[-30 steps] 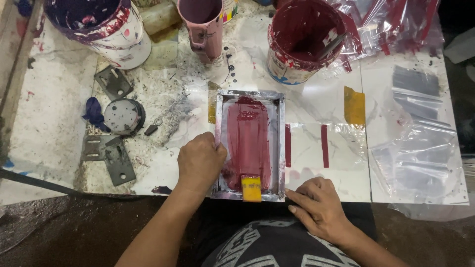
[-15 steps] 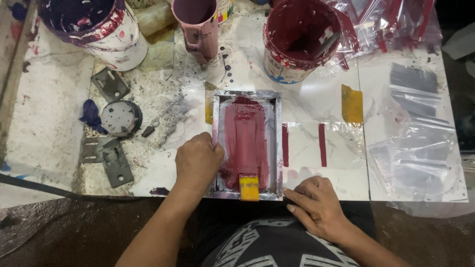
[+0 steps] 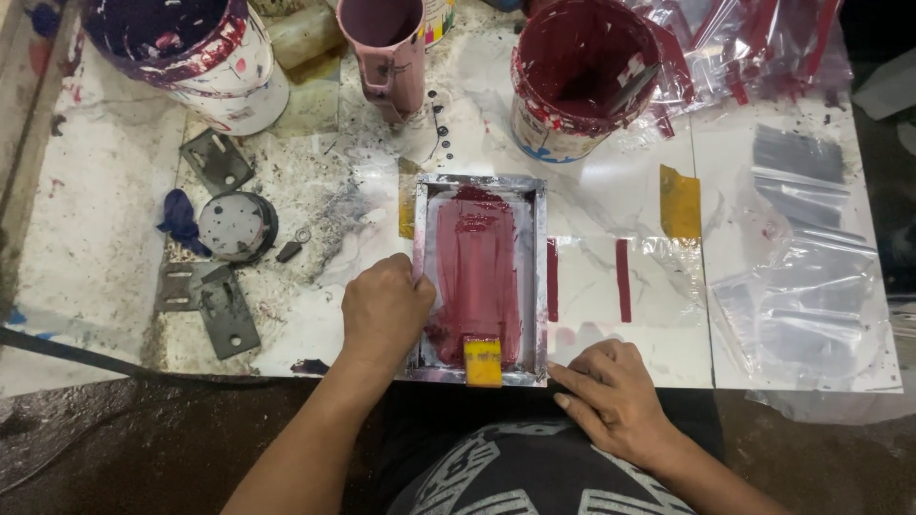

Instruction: The person spreads red ink evenly across a rectangular screen printing frame using a yellow squeegee. They then place a clear plastic sheet over a white surface and press the inked screen onto it to transfer the ink, repeating the process to create multiple prints.

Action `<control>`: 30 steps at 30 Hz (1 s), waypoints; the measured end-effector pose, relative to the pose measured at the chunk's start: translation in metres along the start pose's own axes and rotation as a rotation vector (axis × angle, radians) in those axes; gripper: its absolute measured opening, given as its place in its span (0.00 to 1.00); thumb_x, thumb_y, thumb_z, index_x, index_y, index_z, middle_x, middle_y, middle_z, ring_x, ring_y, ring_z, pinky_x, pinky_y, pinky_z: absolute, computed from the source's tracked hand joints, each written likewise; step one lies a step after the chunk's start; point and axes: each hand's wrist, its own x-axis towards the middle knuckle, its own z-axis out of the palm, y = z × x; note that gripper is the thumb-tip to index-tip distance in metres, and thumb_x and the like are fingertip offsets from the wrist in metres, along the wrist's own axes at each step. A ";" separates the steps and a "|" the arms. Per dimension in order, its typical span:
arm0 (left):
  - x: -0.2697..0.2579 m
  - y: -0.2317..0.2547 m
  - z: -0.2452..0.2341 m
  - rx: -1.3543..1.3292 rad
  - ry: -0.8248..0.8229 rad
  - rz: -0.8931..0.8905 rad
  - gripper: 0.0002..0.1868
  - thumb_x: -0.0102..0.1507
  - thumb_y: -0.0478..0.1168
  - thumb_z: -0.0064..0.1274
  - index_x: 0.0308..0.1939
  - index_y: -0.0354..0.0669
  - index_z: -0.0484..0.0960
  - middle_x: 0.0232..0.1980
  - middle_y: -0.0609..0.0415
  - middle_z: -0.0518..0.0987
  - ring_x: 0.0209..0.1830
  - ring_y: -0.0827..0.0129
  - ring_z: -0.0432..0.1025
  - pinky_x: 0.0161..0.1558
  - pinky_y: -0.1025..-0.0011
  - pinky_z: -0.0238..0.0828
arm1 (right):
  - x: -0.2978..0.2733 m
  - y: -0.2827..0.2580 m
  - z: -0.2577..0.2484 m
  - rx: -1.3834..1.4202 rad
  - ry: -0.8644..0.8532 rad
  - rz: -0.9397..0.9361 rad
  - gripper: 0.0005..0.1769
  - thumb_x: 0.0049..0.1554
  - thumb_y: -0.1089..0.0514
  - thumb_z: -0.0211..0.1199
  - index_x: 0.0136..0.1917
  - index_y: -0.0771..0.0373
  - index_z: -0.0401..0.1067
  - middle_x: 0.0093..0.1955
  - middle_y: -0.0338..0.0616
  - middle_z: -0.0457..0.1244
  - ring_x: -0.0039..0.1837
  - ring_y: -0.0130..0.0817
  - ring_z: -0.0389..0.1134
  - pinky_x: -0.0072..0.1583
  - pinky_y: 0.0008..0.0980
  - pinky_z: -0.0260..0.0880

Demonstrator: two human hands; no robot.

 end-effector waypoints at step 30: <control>0.000 0.003 -0.004 0.009 -0.062 -0.036 0.11 0.62 0.42 0.51 0.26 0.42 0.76 0.24 0.52 0.75 0.20 0.52 0.70 0.24 0.54 0.67 | 0.001 -0.002 -0.002 0.013 -0.004 0.016 0.18 0.59 0.56 0.64 0.63 0.55 0.74 0.44 0.37 0.63 0.49 0.37 0.62 0.53 0.40 0.57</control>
